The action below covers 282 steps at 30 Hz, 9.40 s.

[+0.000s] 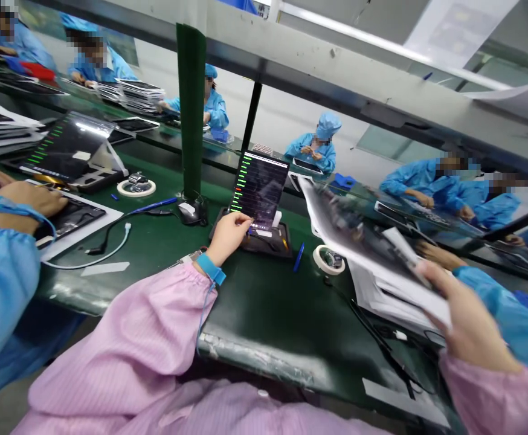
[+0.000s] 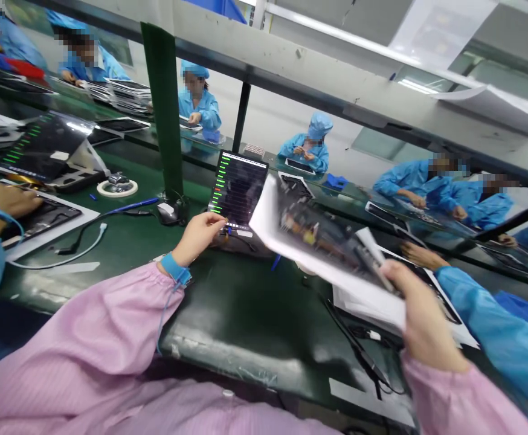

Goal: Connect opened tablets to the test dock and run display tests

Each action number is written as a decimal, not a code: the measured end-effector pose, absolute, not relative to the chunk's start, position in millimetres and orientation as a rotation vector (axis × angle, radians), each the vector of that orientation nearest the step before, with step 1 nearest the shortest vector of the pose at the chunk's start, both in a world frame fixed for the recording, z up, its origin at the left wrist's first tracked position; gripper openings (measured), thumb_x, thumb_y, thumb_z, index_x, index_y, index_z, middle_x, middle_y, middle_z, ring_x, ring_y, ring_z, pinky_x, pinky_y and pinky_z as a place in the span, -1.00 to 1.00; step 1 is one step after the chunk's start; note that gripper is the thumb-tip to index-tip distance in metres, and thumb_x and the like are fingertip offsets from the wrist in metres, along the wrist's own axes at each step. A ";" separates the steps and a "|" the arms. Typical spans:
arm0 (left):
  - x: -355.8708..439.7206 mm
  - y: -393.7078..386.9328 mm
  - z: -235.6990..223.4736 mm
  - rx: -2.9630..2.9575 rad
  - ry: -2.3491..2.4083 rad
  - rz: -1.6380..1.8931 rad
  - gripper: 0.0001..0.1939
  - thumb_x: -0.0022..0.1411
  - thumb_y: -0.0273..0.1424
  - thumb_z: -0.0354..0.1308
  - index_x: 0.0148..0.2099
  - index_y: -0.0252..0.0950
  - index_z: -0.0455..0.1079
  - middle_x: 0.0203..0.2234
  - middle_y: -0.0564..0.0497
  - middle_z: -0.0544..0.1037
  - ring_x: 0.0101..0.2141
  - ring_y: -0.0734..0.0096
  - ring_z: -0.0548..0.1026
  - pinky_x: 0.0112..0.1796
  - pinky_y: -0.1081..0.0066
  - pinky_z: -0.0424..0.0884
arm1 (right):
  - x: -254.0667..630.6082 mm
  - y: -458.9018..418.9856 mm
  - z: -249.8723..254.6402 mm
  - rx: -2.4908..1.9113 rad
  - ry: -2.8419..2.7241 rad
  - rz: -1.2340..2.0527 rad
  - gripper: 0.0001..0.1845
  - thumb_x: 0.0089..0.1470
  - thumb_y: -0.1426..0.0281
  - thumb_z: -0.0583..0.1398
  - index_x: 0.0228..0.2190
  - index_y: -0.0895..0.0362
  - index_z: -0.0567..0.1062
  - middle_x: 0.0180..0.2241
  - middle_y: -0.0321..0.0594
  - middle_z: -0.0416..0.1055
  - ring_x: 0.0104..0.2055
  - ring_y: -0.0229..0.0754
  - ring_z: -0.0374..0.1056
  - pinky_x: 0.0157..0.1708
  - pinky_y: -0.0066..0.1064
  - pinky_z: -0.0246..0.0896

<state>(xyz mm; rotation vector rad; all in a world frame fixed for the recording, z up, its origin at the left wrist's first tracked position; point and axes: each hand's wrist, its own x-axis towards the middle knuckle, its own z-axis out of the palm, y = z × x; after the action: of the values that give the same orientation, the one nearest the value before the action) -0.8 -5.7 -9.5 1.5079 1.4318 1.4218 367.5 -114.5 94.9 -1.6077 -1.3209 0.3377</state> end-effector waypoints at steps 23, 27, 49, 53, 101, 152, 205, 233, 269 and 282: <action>9.7 -43.1 -4.7 1.732 1.108 0.166 -0.89 -0.08 -0.49 0.09 -0.47 -0.36 0.45 -0.72 0.08 0.44 -0.65 0.52 0.41 -0.63 0.59 0.26 | 194.6 -88.7 -43.6 -1.207 -2.371 0.564 -0.89 0.03 0.49 0.24 -0.43 0.10 0.38 -0.45 -0.29 0.34 -0.32 -0.16 0.23 -0.28 -0.31 0.14; 12.8 -46.4 -1.6 1.713 1.178 0.061 -0.88 -0.10 -0.51 0.06 -0.49 -0.35 0.44 -0.72 0.07 0.45 -0.66 0.49 0.40 -0.61 0.55 0.31 | 195.7 -83.4 -51.5 -1.188 -2.318 0.626 -0.86 0.00 0.51 0.25 -0.47 0.10 0.36 -0.48 -0.33 0.31 -0.35 -0.19 0.21 -0.30 -0.34 0.07; 15.2 -45.8 -8.1 1.832 1.144 -0.040 -0.88 -0.10 -0.42 0.09 -0.45 -0.32 0.42 -0.64 0.07 0.47 -0.60 0.47 0.43 -0.60 0.55 0.28 | 196.9 -84.1 -49.1 -1.213 -2.286 0.675 -0.87 0.01 0.50 0.26 -0.46 0.12 0.39 -0.48 -0.35 0.32 -0.34 -0.22 0.21 -0.27 -0.37 0.03; 13.6 -45.6 -7.0 1.825 1.095 -0.037 -0.88 -0.09 -0.43 0.09 -0.44 -0.32 0.42 -0.63 0.08 0.47 -0.59 0.48 0.43 -0.58 0.55 0.28 | 196.2 -84.2 -49.9 -1.234 -2.276 0.680 -0.88 0.02 0.49 0.26 -0.46 0.12 0.39 -0.48 -0.35 0.32 -0.34 -0.22 0.21 -0.27 -0.37 0.03; 91.4 -57.0 17.8 2.455 1.735 0.162 -0.72 0.25 -0.40 -0.04 -0.15 -0.44 0.44 -0.29 -0.28 0.57 -0.21 0.06 0.54 -0.17 0.15 0.34 | 215.2 -85.5 -36.8 -1.176 -2.374 0.745 -0.85 0.04 0.47 0.20 -0.27 0.16 0.44 -0.25 -0.15 0.43 -0.22 -0.10 0.33 -0.17 -0.26 0.24; 103.3 -46.8 -47.0 2.615 1.180 0.434 -0.78 0.30 -0.28 0.02 -0.27 -0.31 0.36 -0.34 -0.07 0.47 -0.26 0.25 0.39 -0.20 0.32 0.29 | 369.3 -163.0 -29.2 -1.877 -1.709 0.366 -0.87 0.20 0.38 0.03 -0.31 0.12 0.36 -0.47 -0.26 0.39 -0.42 -0.19 0.33 -0.36 -0.39 0.16; 106.2 -39.5 -48.5 2.321 1.213 0.440 -0.56 0.24 0.02 -0.01 -0.32 -0.23 0.45 -0.39 0.04 0.57 -0.37 0.35 0.47 -0.42 0.45 0.21 | 359.9 -172.0 -46.2 -1.506 -2.447 0.192 -0.71 0.28 0.36 -0.09 -0.11 0.15 0.36 -0.20 -0.08 0.44 -0.22 -0.09 0.40 -0.25 -0.24 0.35; 103.4 -44.8 -46.7 2.383 1.198 0.324 -0.55 0.30 -0.03 -0.10 -0.35 -0.25 0.42 -0.48 0.03 0.51 -0.47 0.37 0.40 -0.46 0.43 0.11 | 365.8 -175.5 -36.3 -1.386 -2.350 -0.033 -0.71 0.29 0.40 0.01 -0.15 0.03 0.53 -0.34 -0.24 0.50 -0.22 -0.12 0.23 -0.17 -0.20 0.05; 37.8 9.8 -32.2 1.940 2.203 0.746 -0.15 0.30 0.02 -0.17 0.30 -0.68 -0.05 0.21 -0.54 0.11 0.27 -0.14 -0.01 0.17 0.05 0.04 | 365.0 -163.3 -55.5 -1.385 -2.259 0.091 -0.82 0.22 0.27 0.08 -0.22 0.00 0.45 -0.29 -0.19 0.46 -0.23 -0.04 0.41 -0.24 -0.18 0.39; 37.1 6.1 -23.0 2.093 2.101 0.910 -0.43 0.30 -0.24 -0.06 0.25 -0.47 0.09 0.27 -0.25 0.11 0.25 0.06 0.06 0.15 0.11 0.14 | 374.2 -161.6 -63.8 -1.414 -2.260 0.100 -0.74 0.22 0.19 0.09 -0.20 0.06 0.47 -0.26 -0.17 0.45 -0.20 -0.10 0.39 -0.20 -0.26 0.33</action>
<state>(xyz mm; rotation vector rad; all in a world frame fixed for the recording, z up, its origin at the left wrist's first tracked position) 37.1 6.1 -23.0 2.0932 2.1007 0.9099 374.2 -161.6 -63.8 -1.4141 -2.2605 0.1001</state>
